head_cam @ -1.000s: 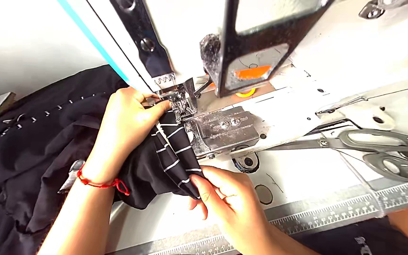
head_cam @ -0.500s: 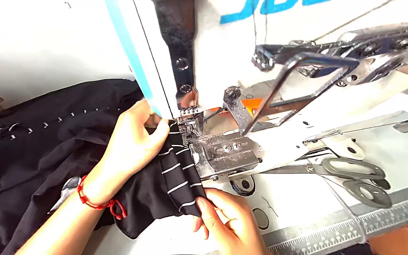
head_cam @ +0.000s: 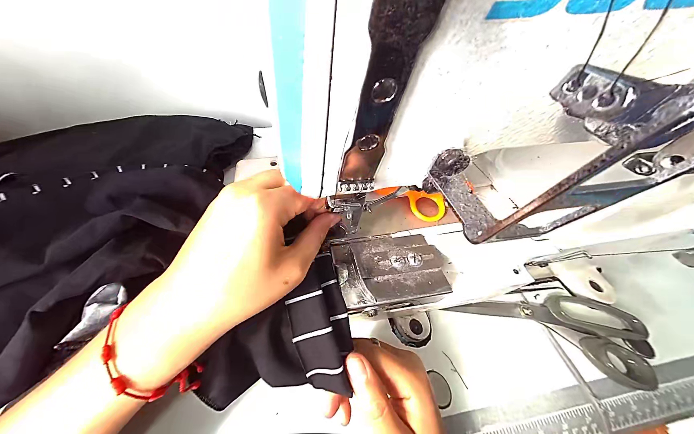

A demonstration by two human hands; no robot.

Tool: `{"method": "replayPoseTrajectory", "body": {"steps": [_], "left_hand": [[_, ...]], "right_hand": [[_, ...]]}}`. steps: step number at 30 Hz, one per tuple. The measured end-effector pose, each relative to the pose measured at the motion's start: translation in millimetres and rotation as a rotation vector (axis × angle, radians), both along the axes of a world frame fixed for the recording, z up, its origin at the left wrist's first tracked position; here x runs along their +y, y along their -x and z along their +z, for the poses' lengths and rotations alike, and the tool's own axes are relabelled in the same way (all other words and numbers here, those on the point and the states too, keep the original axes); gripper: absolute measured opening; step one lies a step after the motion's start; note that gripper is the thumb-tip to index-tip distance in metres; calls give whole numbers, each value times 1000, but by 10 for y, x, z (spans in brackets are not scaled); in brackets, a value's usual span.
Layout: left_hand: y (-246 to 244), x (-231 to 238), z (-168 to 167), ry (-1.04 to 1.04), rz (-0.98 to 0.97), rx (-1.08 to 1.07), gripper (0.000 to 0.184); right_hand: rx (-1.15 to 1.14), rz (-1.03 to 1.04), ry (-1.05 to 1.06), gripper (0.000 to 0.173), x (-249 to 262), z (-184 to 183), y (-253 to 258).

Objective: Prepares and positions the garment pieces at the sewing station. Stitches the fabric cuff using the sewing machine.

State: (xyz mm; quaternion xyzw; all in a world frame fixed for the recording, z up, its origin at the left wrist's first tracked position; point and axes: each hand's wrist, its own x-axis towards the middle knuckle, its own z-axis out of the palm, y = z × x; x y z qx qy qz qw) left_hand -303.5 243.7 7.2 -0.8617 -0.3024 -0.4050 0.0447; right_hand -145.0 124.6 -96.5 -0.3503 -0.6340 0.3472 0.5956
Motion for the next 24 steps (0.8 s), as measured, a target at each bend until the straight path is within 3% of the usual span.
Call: {"method": "replayPoseTrajectory", "body": {"steps": [5,13,24], "left_hand": [[70,-6,75,32,-22,35,17],[313,166,156,449,-422,107,13],[287,45,208,403,-542,170,16]], "right_hand": [[7,14,15,42,-4,14,-7],[-13,11,16,43,-7,18,-10],[-31,18,14,41,-6,20,-4]]}}
